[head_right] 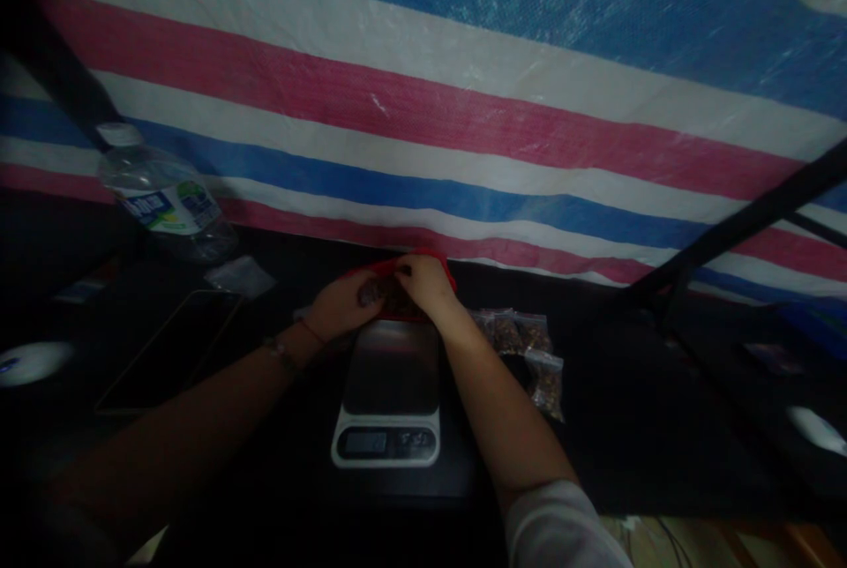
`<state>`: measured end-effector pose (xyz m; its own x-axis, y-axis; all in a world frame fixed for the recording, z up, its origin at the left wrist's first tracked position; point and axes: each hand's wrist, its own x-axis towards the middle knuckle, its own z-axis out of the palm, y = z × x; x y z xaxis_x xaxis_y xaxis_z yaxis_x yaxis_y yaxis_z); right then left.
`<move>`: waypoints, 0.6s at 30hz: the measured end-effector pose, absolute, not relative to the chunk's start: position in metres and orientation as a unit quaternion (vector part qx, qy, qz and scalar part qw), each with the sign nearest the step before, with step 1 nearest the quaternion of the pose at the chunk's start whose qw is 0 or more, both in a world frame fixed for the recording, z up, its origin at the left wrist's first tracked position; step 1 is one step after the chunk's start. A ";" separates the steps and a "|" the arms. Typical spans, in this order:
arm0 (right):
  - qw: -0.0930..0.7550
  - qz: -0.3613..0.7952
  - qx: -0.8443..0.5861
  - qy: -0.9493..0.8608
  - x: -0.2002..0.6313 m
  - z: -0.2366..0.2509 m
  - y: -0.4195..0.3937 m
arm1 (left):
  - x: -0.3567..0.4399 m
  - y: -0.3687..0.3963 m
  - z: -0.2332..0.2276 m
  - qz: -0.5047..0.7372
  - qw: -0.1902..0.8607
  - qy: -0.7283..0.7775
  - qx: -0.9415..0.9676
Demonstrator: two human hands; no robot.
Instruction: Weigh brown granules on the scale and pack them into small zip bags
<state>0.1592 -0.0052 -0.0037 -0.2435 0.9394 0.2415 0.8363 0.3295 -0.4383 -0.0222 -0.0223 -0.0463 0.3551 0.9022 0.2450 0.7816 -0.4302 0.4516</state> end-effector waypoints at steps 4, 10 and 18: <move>0.318 0.116 -0.538 -0.772 0.147 -0.005 -0.010 | -0.020 -0.022 -0.049 0.224 0.125 0.528 0.810; 0.325 0.162 -0.467 -0.806 0.135 -0.008 -0.017 | -0.020 -0.021 -0.050 0.257 0.131 0.539 0.791; 0.304 0.166 -0.434 -0.832 0.141 0.001 -0.019 | -0.020 -0.022 -0.047 0.254 0.132 0.559 0.778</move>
<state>0.1411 -0.0189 0.0012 -0.4386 0.8232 0.3606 0.6215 0.5677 -0.5399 -0.0201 -0.0217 -0.0469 0.2463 0.9370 0.2477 0.8023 -0.3405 0.4902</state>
